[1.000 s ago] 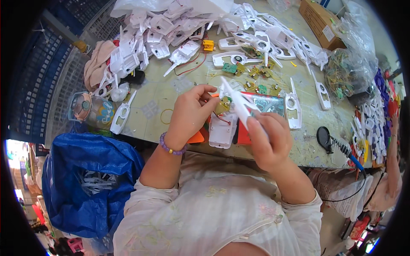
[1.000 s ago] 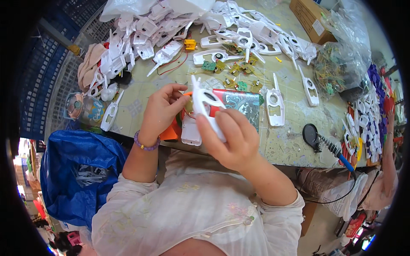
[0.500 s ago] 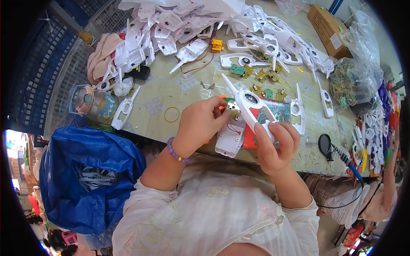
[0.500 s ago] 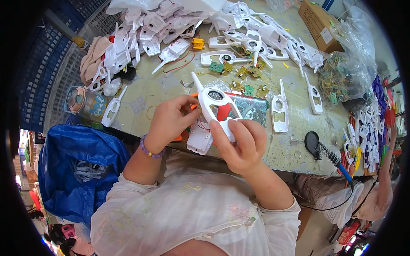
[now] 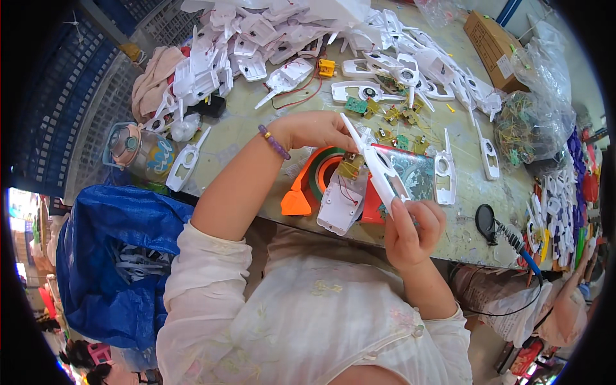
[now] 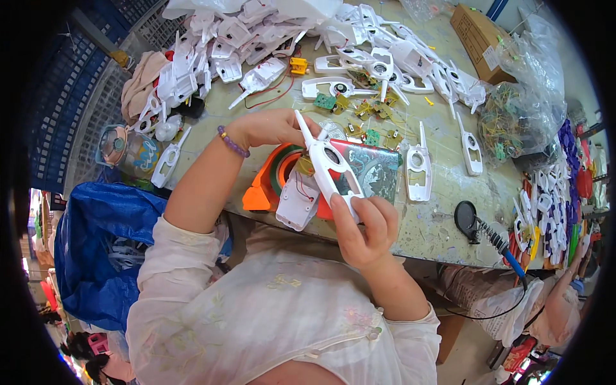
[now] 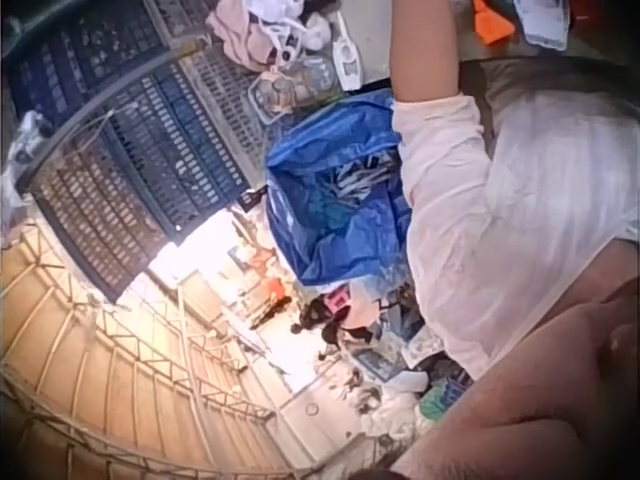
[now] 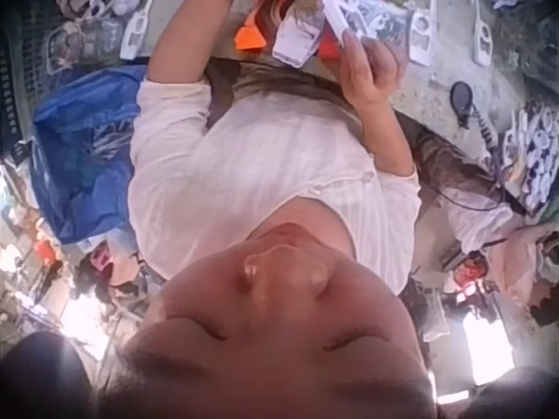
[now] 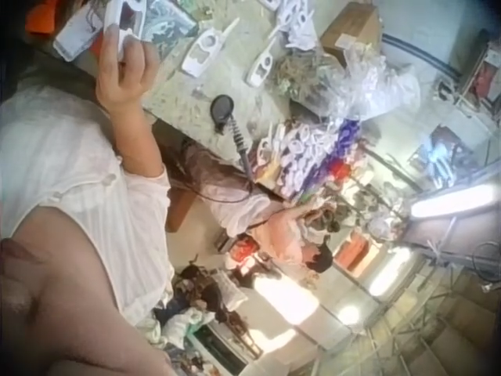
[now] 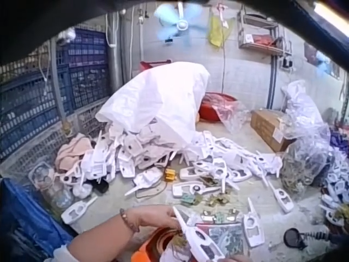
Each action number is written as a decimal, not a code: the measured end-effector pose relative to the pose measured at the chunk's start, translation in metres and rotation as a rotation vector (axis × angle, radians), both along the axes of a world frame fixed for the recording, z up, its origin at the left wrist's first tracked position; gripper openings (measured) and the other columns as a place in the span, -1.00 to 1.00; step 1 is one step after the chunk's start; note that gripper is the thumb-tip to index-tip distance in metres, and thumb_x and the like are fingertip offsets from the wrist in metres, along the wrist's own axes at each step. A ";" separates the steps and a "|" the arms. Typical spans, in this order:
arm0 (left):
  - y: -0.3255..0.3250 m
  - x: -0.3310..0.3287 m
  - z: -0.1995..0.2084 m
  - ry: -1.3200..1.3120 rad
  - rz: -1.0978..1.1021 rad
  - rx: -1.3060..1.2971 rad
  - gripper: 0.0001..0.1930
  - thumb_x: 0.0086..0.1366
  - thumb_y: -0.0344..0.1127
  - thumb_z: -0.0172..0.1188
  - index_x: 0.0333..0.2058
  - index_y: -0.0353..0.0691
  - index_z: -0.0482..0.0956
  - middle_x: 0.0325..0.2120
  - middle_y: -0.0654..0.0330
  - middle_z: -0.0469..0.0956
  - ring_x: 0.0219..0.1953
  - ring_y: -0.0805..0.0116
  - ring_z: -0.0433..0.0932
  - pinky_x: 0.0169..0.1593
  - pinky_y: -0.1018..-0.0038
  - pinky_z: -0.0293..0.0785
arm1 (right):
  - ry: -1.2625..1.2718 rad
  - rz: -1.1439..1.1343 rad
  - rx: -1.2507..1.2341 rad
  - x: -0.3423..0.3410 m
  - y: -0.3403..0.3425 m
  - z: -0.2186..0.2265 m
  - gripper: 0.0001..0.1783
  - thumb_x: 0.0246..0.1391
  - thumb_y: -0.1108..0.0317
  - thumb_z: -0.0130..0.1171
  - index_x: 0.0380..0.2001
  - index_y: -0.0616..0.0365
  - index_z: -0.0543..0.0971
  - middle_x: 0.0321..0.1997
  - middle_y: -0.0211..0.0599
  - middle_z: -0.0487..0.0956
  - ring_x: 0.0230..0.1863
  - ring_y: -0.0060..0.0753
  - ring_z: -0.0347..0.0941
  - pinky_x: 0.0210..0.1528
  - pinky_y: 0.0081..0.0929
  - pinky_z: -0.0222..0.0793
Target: The recorder is soldering wires to a circuit board and a small speaker, then assembling them into a plastic device housing.
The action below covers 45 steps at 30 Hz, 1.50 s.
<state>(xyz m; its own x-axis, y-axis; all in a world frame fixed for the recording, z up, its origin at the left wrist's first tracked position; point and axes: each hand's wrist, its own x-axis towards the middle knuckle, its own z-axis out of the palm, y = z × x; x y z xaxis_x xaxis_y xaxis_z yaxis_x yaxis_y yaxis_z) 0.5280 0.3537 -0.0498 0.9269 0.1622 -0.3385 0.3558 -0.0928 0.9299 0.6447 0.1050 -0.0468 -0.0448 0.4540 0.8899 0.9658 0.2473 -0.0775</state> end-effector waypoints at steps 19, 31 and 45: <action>-0.078 -0.055 0.027 -0.134 0.804 -0.260 -0.59 0.36 -0.07 0.00 0.06 -0.18 0.45 -0.18 0.24 0.58 -0.17 0.49 0.56 -0.17 0.48 0.51 | -0.170 0.234 -0.275 -0.040 0.000 -0.022 -0.59 -0.16 0.38 0.25 -0.12 -0.03 0.60 -0.18 -0.27 0.50 -0.19 -0.25 0.46 -0.18 -0.33 0.45; -0.131 -0.061 0.031 -0.439 0.814 0.078 -0.78 0.32 -0.32 0.14 -0.15 -0.33 0.50 -0.33 0.32 0.55 -0.33 0.63 0.47 -0.29 0.62 0.44 | -0.253 0.288 -0.184 -0.043 -0.017 -0.022 -0.63 -0.05 0.25 0.34 -0.14 0.09 0.59 -0.09 -0.20 0.52 -0.05 -0.10 0.42 -0.01 -0.10 0.39; -0.187 -0.313 0.179 0.707 1.056 1.175 -0.85 0.19 -0.37 0.16 -0.27 -0.24 0.49 -0.46 0.15 0.57 -0.42 0.38 0.58 -0.31 0.49 0.45 | -0.017 0.642 -0.040 -0.045 -0.033 -0.021 -0.71 -0.04 0.34 0.24 -0.18 0.03 0.55 -0.15 -0.24 0.55 -0.14 -0.20 0.44 -0.20 -0.33 0.49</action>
<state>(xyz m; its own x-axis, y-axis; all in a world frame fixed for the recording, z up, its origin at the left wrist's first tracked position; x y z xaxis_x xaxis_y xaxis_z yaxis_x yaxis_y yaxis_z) 0.2150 0.1670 0.1295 0.0034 0.9908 0.1352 0.9811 -0.0294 0.1915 0.5996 0.0715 -0.0683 -0.3323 0.3649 0.8697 0.6277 0.7738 -0.0849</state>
